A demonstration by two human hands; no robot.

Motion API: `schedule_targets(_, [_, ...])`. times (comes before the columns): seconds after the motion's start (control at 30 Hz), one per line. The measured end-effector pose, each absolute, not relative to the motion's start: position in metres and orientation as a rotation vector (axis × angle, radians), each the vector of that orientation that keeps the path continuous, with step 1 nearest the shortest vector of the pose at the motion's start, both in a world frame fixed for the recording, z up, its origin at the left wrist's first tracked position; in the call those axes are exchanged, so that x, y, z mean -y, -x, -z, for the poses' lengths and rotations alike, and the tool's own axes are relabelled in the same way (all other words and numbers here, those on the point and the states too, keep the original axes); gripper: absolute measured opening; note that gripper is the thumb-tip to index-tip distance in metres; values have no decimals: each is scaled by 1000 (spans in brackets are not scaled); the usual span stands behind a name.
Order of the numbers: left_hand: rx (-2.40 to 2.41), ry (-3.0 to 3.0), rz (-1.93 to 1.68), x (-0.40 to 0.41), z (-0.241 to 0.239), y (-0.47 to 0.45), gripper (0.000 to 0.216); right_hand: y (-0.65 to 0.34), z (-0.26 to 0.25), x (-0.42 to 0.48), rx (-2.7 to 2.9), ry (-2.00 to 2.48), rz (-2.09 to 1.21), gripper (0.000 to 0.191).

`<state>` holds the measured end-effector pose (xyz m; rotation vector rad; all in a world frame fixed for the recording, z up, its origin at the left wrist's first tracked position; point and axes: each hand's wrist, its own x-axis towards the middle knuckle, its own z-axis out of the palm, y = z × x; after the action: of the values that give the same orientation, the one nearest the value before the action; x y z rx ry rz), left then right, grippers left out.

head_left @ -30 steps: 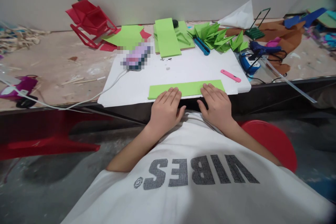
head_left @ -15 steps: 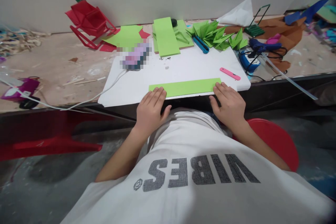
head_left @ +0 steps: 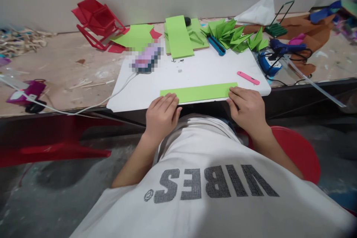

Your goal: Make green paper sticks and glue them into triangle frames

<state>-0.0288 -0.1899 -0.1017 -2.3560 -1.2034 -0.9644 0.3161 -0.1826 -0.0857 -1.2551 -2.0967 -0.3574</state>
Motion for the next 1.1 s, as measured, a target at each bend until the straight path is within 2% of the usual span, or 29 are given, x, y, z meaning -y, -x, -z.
schedule_targets(0.3, [1207, 2281, 989, 184, 85, 3, 19, -306, 79, 179, 2126, 1139, 453, 17])
schedule_targets(0.6, [1183, 2364, 830, 182, 71, 14, 35, -298, 79, 182, 2094, 1154, 483, 20])
schedule_targets(0.77, [1310, 2479, 724, 176, 63, 14, 38, -281, 78, 180, 2170, 1158, 383, 19])
schedule_targets(0.93, [1416, 2602, 763, 169, 57, 14, 26, -263, 82, 172, 2164, 1144, 228, 23])
schedule_targets(1.1, [1382, 2683, 802, 165, 57, 16, 28, -259, 83, 166, 2100, 1124, 29, 25])
